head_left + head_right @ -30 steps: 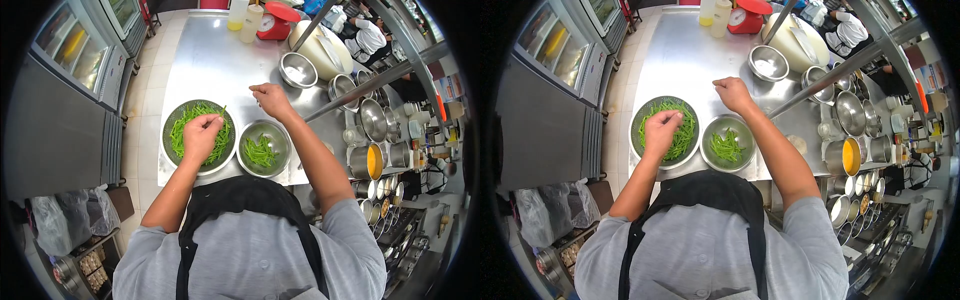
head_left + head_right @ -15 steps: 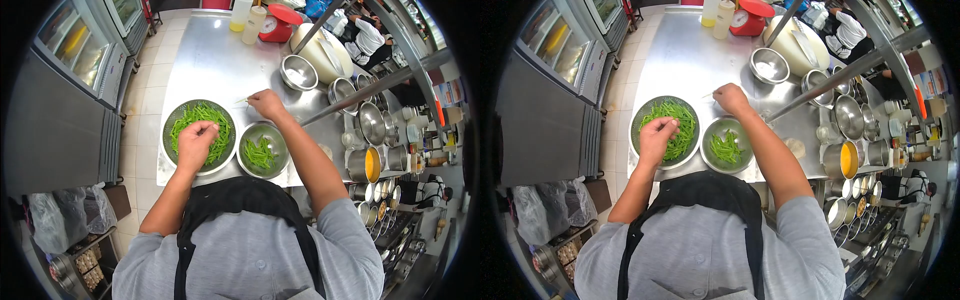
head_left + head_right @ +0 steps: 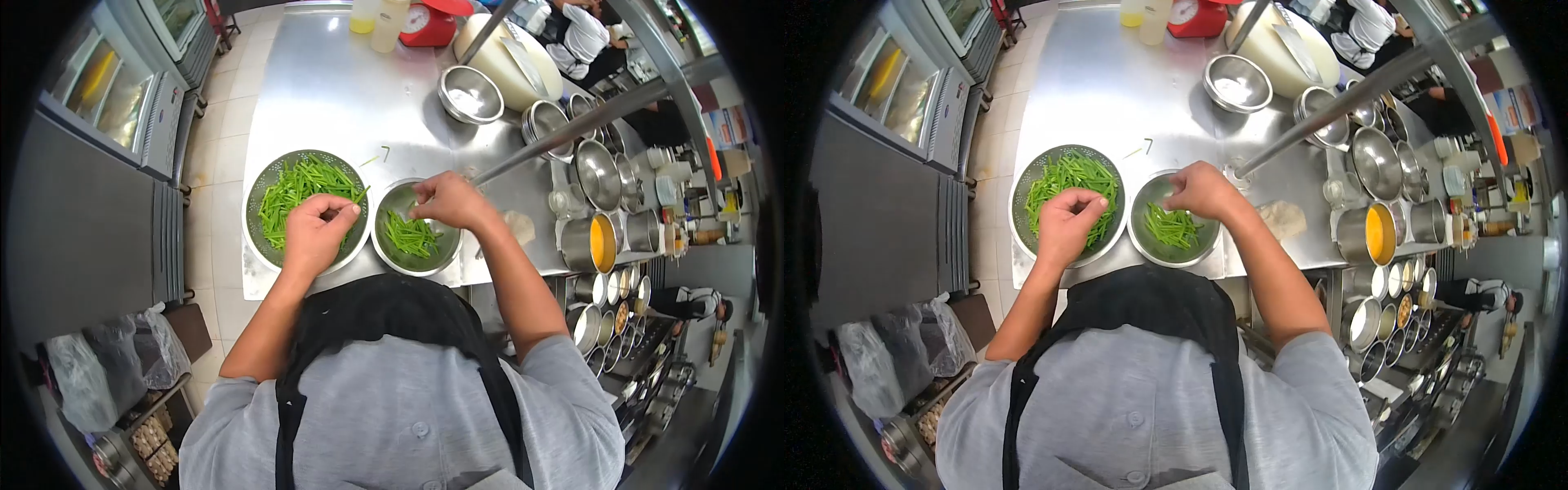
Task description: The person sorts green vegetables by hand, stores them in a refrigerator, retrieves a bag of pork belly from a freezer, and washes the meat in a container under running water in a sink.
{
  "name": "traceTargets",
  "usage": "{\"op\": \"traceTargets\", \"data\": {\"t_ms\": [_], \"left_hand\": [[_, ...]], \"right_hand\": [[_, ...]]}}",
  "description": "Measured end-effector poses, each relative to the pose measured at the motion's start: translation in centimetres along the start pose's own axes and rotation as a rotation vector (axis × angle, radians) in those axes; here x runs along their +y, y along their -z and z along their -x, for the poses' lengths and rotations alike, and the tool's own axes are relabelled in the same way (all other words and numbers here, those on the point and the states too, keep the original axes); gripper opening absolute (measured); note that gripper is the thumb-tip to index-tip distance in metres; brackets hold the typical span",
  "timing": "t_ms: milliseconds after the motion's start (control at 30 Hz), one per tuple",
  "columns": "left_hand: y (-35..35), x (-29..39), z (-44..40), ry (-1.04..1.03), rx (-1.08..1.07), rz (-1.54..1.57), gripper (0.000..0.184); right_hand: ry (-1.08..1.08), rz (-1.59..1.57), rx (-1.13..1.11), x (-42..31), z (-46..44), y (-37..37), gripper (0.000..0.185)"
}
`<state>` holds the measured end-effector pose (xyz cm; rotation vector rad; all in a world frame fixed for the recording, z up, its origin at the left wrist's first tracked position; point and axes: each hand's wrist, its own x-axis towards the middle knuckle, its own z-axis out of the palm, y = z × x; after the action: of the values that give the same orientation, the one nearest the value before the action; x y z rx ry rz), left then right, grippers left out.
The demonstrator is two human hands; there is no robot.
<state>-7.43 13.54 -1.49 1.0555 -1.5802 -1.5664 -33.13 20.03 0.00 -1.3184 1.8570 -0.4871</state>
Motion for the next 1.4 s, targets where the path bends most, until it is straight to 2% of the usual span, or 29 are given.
{"op": "traceTargets", "data": {"t_ms": [67,100,133,200,233,333,467,533,567,633,733,867,933,1100,1167,1300,1367,1400], "left_hand": [[-0.6,-0.4,-0.1,-0.008,-0.02,-0.026,0.013],[-0.8,-0.4,0.0,-0.025,-0.026,-0.049,0.012],[-0.9,-0.3,0.0,-0.043,-0.029,-0.074,0.012],[-0.9,-0.1,0.3,-0.043,-0.05,-0.118,0.012],[-0.9,0.1,0.4,-0.043,-0.066,-0.155,0.013],[-0.8,-0.3,0.5,-0.087,-0.082,-0.158,0.01],[-0.8,0.1,0.7,-0.105,-0.079,-0.231,0.01],[-0.8,-0.1,0.7,-0.158,-0.087,-0.249,0.01],[-0.8,-0.2,0.7,-0.157,-0.085,-0.247,0.01],[-1.0,-0.5,0.7,-0.109,-0.095,-0.262,0.01],[-1.4,-0.4,0.9,-0.148,-0.087,-0.257,0.011],[-1.5,-0.5,0.9,-0.135,-0.081,-0.235,0.011],[-1.3,-0.5,0.9,-0.134,-0.09,-0.256,0.011],[-0.9,-0.7,1.3,-0.105,-0.085,-0.249,0.011],[-1.0,-0.8,1.3,-0.105,-0.099,-0.256,0.011],[-1.3,-0.6,1.2,-0.096,-0.101,-0.257,0.011],[-1.0,-0.5,1.1,-0.099,-0.081,-0.251,0.011],[-0.7,-0.4,1.0,-0.124,-0.062,-0.258,0.012]], "right_hand": [[-0.006,0.543,0.117,0.5,1.0,-1.2,0.03],[-0.113,0.601,0.084,1.0,1.2,-2.2,0.028],[-0.113,0.6,0.085,1.6,1.5,-3.2,0.028],[0.032,0.576,0.291,2.8,2.1,-5.3,0.019],[0.185,0.512,0.347,3.3,2.2,-6.0,0.011],[0.164,0.588,0.3,3.8,1.8,-7.2,0.019],[0.174,0.486,0.317,2.6,2.3,-5.9,0.015],[0.163,0.286,0.342,2.4,2.5,-4.4,0.013],[0.163,0.288,0.34,2.5,2.4,-3.7,0.013],[-0.037,-0.039,0.178,2.6,2.3,-2.7,0.013],[-0.017,-0.11,0.156,2.9,2.1,-2.7,0.015],[0.023,0.141,0.121,3.2,1.4,-5.2,0.016],[0.157,0.382,0.203,3.8,1.0,-7.1,0.017],[0.153,0.529,0.169,3.9,0.6,-8.8,0.019],[0.113,0.691,0.194,3.7,0.7,-9.5,0.012],[0.224,0.663,0.244,3.3,1.1,-8.9,0.018],[0.206,0.446,0.323,2.6,1.2,-7.4,0.013],[0.215,0.449,0.316,2.3,1.4,-6.7,0.013]]}}
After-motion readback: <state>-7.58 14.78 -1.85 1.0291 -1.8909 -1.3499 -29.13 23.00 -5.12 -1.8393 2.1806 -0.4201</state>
